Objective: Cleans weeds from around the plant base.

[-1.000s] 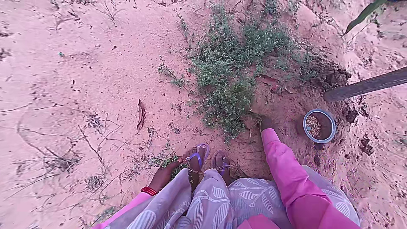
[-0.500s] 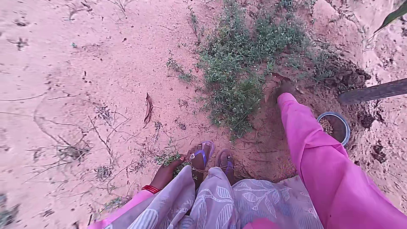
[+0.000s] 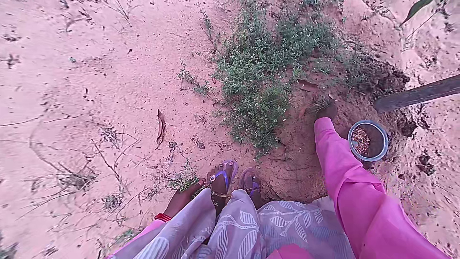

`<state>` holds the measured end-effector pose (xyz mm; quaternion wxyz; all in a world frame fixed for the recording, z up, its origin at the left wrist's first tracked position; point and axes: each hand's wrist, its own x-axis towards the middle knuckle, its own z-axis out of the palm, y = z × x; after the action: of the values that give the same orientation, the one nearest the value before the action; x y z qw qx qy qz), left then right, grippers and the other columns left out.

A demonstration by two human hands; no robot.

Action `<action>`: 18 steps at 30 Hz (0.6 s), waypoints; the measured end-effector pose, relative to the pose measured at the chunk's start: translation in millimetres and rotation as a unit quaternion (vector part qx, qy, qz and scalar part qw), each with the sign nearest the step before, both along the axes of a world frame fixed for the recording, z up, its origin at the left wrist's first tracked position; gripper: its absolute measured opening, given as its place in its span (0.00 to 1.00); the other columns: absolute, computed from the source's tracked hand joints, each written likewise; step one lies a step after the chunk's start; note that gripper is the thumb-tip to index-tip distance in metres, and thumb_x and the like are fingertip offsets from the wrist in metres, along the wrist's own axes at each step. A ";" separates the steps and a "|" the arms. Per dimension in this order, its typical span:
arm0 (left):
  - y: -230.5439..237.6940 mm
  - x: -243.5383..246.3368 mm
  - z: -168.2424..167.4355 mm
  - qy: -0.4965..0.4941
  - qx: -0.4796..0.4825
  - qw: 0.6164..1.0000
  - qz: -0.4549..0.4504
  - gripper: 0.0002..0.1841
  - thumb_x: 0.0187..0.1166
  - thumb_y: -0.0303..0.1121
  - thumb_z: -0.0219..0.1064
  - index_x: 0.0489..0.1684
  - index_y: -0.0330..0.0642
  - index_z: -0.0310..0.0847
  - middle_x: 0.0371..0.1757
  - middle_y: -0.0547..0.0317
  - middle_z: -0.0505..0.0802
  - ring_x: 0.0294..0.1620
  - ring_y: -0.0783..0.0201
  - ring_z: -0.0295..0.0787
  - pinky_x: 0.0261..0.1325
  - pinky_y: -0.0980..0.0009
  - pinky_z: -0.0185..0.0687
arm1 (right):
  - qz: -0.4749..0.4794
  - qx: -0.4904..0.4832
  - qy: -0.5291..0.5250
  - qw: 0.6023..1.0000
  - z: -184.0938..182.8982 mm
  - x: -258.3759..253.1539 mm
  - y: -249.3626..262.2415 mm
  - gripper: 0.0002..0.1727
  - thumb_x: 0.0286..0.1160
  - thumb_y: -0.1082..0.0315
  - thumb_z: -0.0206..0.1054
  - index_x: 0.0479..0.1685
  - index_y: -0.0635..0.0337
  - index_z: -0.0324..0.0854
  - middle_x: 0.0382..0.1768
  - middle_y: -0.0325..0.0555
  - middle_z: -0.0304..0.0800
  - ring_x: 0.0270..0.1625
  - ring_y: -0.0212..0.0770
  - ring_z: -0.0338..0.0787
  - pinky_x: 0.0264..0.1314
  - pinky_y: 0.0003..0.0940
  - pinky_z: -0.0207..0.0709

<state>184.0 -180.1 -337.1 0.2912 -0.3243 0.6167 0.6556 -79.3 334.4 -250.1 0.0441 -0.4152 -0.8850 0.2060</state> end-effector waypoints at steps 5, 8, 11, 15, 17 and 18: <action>-4.1 3.4 -3.5 0.007 0.019 1.000 0.020 0.14 0.82 0.41 0.67 0.57 0.44 0.89 0.47 0.58 0.96 0.48 0.67 0.93 0.55 0.68 0.88 | -0.148 -0.038 0.060 0.986 13.9 -18.4 20.9 0.30 0.86 0.64 0.60 0.86 0.63 0.66 0.79 0.61 0.79 0.83 0.53 0.78 0.85 0.48 0.69; -2.2 5.1 -2.3 -0.006 0.010 1.000 0.022 0.14 0.82 0.42 0.68 0.56 0.46 0.90 0.47 0.60 0.97 0.49 0.67 0.94 0.55 0.68 0.89 | -0.077 -0.012 -0.018 0.997 4.0 -30.1 30.2 0.31 0.81 0.61 0.65 0.84 0.57 0.71 0.78 0.60 0.80 0.82 0.56 0.78 0.83 0.57 0.70; -1.4 5.7 -1.6 -0.006 0.006 1.000 0.024 0.13 0.82 0.42 0.68 0.55 0.46 0.90 0.47 0.61 0.96 0.48 0.68 0.93 0.55 0.69 0.88 | -0.043 0.006 -0.085 0.995 3.1 -34.6 27.1 0.29 0.78 0.60 0.66 0.81 0.53 0.75 0.77 0.59 0.81 0.80 0.58 0.80 0.77 0.62 0.73; -3.3 4.4 -5.4 -0.006 0.000 1.000 0.003 0.14 0.82 0.44 0.67 0.56 0.48 0.90 0.49 0.62 0.97 0.50 0.69 0.93 0.56 0.68 0.88 | -0.031 -0.025 -0.040 0.998 14.1 -15.4 11.5 0.29 0.87 0.64 0.58 0.87 0.59 0.66 0.79 0.63 0.78 0.83 0.61 0.76 0.83 0.60 0.68; -0.8 2.5 -3.7 0.000 0.001 1.000 0.001 0.14 0.83 0.43 0.67 0.56 0.47 0.91 0.49 0.62 0.96 0.51 0.69 0.93 0.57 0.68 0.88 | -0.039 -0.043 0.019 0.998 5.5 -3.4 11.4 0.28 0.89 0.65 0.58 0.87 0.61 0.67 0.80 0.64 0.76 0.84 0.59 0.75 0.85 0.57 0.66; 1.4 0.7 -1.6 0.003 0.005 1.000 0.002 0.13 0.83 0.41 0.66 0.55 0.46 0.90 0.48 0.61 0.96 0.50 0.69 0.92 0.57 0.68 0.87 | -0.051 -0.074 0.067 0.994 1.4 3.6 9.7 0.27 0.90 0.66 0.56 0.85 0.63 0.67 0.81 0.64 0.75 0.84 0.57 0.75 0.86 0.53 0.65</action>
<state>184.7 -178.7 -338.8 0.2894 -0.3217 0.6137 0.6604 -75.7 344.2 -248.7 0.0834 -0.4470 -0.8402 0.2956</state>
